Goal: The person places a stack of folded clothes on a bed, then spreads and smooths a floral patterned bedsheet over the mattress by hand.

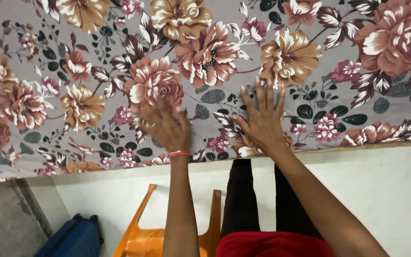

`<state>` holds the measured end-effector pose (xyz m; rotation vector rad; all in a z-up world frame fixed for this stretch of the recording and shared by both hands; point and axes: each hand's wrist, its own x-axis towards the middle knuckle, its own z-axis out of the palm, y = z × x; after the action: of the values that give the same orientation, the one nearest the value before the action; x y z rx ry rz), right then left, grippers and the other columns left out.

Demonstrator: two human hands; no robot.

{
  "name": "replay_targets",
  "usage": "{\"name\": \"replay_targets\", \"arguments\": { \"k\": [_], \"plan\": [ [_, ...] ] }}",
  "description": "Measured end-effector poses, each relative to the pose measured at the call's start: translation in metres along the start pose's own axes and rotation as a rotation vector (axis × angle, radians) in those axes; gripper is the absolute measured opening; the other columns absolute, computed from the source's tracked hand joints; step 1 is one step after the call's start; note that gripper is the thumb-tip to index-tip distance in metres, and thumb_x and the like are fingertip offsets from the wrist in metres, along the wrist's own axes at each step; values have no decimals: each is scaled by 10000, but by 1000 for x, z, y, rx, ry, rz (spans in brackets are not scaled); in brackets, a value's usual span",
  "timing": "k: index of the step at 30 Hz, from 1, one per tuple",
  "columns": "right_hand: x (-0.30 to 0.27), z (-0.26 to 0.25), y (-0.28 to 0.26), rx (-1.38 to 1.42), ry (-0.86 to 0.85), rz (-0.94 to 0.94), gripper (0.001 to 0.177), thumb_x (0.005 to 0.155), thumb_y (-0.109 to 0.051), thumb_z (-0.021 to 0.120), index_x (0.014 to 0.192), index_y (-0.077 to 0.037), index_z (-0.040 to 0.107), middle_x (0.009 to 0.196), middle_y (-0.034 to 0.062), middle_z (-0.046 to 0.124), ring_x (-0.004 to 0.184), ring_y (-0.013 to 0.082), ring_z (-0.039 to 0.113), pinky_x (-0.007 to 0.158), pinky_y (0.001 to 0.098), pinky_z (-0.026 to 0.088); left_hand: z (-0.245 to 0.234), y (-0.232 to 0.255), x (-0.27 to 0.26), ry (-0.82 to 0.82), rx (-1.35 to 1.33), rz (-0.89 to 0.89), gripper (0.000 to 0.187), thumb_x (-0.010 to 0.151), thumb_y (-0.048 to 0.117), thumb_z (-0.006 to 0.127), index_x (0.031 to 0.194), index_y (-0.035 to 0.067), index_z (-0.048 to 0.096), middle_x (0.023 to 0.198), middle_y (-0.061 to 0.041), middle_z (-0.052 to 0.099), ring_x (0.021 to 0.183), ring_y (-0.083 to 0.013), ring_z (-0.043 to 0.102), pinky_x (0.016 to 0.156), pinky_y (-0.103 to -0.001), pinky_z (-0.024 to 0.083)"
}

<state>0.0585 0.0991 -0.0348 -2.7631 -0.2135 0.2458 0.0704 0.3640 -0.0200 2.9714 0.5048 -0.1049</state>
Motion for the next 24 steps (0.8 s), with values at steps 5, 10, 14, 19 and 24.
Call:
{"name": "replay_targets", "arguments": {
  "k": [5, 10, 14, 19, 24],
  "plan": [
    [-10, -12, -4, 25, -56, 32, 756, 990, -542, 537, 1636, -204, 337, 1730, 162, 176, 1602, 348, 129, 1264, 646, 59, 5, -21, -27, -22, -26, -98, 734, 1046, 457, 438, 1667, 149, 196, 1721, -251, 82, 1574, -484, 45, 1226, -690, 69],
    [-12, -16, 9, 23, 4, -15, 750, 947, -557, 573, 1592, -221, 389, 1680, 179, 212, 1554, 378, 145, 1214, 661, 52, 15, -26, -34, -52, 26, -125, 728, 1065, 450, 450, 1668, 138, 189, 1714, -249, 68, 1570, -510, 41, 1232, -678, 74],
    [-14, -36, 78, -10, 41, 319, 730, 951, -528, 578, 1566, -170, 417, 1694, 236, 189, 1576, 431, 114, 1209, 676, 25, 29, -14, -46, -26, -26, -188, 784, 1032, 461, 449, 1658, 95, 150, 1695, -282, 15, 1554, -521, 11, 1219, -682, 68],
    [-68, -71, 162, -4, 214, 591, 688, 1074, -451, 527, 1661, -132, 361, 1736, 273, 157, 1603, 459, 102, 1249, 700, 17, 29, 10, -58, -36, 2, -281, 755, 1074, 451, 392, 1683, 108, 107, 1717, -301, -4, 1561, -521, -8, 1218, -683, 70],
    [-89, -87, 196, 12, 264, 636, 799, 1038, -493, 557, 1650, -55, 288, 1684, 333, 124, 1558, 524, 68, 1193, 721, 13, 30, 74, -54, -61, -243, -227, 820, 1064, 468, 401, 1636, -20, 76, 1679, -344, 10, 1540, -543, -27, 1204, -689, -5]
  ]
}}
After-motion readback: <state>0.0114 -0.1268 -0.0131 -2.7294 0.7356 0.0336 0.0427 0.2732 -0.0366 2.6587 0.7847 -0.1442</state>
